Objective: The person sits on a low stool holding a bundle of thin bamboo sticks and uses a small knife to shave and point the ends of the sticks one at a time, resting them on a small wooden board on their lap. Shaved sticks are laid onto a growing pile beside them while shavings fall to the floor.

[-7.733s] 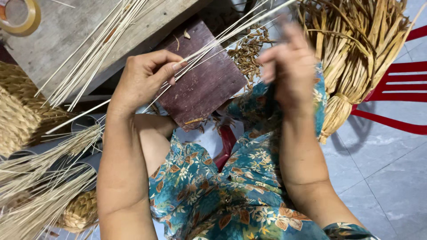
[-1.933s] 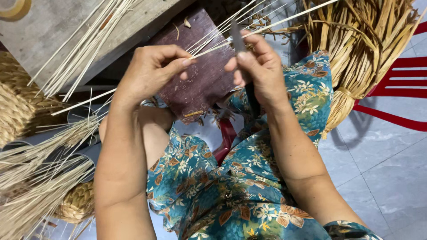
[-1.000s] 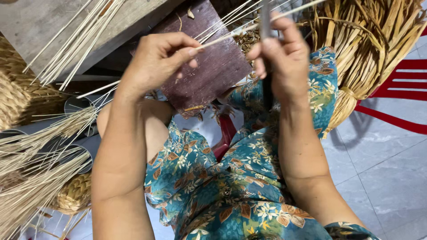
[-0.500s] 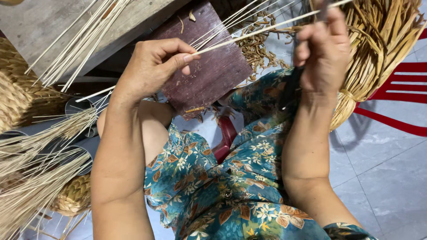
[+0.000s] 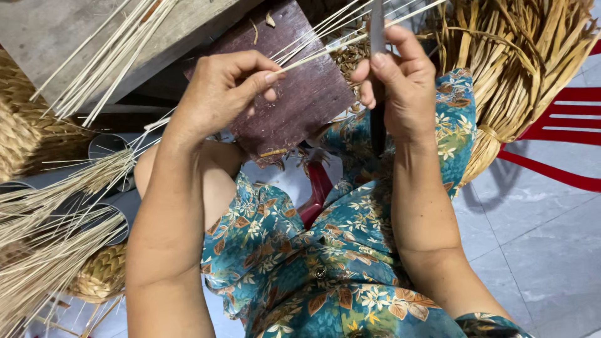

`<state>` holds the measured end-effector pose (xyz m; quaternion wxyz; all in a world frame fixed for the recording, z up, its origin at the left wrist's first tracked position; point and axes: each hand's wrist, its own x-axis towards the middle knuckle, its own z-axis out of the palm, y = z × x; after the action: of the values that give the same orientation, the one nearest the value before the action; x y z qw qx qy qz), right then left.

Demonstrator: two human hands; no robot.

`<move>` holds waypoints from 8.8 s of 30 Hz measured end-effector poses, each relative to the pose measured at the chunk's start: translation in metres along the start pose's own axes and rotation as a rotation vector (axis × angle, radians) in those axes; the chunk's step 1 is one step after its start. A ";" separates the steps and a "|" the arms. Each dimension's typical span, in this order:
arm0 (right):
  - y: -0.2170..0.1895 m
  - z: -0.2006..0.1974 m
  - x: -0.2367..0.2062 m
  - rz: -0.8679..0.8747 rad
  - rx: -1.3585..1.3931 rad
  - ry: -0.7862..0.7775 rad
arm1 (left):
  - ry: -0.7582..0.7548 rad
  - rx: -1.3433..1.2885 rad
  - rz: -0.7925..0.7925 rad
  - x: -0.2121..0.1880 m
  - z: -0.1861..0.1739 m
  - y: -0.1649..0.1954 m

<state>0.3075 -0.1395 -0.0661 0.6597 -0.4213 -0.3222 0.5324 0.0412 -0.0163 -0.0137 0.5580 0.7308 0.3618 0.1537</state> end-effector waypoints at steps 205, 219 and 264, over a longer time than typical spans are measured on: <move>0.032 0.006 0.002 0.138 0.108 0.065 | -0.094 0.063 -0.142 -0.016 -0.035 -0.017; 0.035 0.021 -0.001 0.065 0.042 0.112 | 0.112 0.417 0.247 -0.008 -0.013 -0.008; 0.018 -0.001 0.000 -0.013 0.075 0.152 | -0.079 0.190 -0.044 -0.009 -0.023 -0.009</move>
<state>0.3004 -0.1384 -0.0825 0.7011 -0.4332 -0.2537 0.5064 0.0171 -0.0058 -0.0129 0.5034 0.7777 0.3684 0.0776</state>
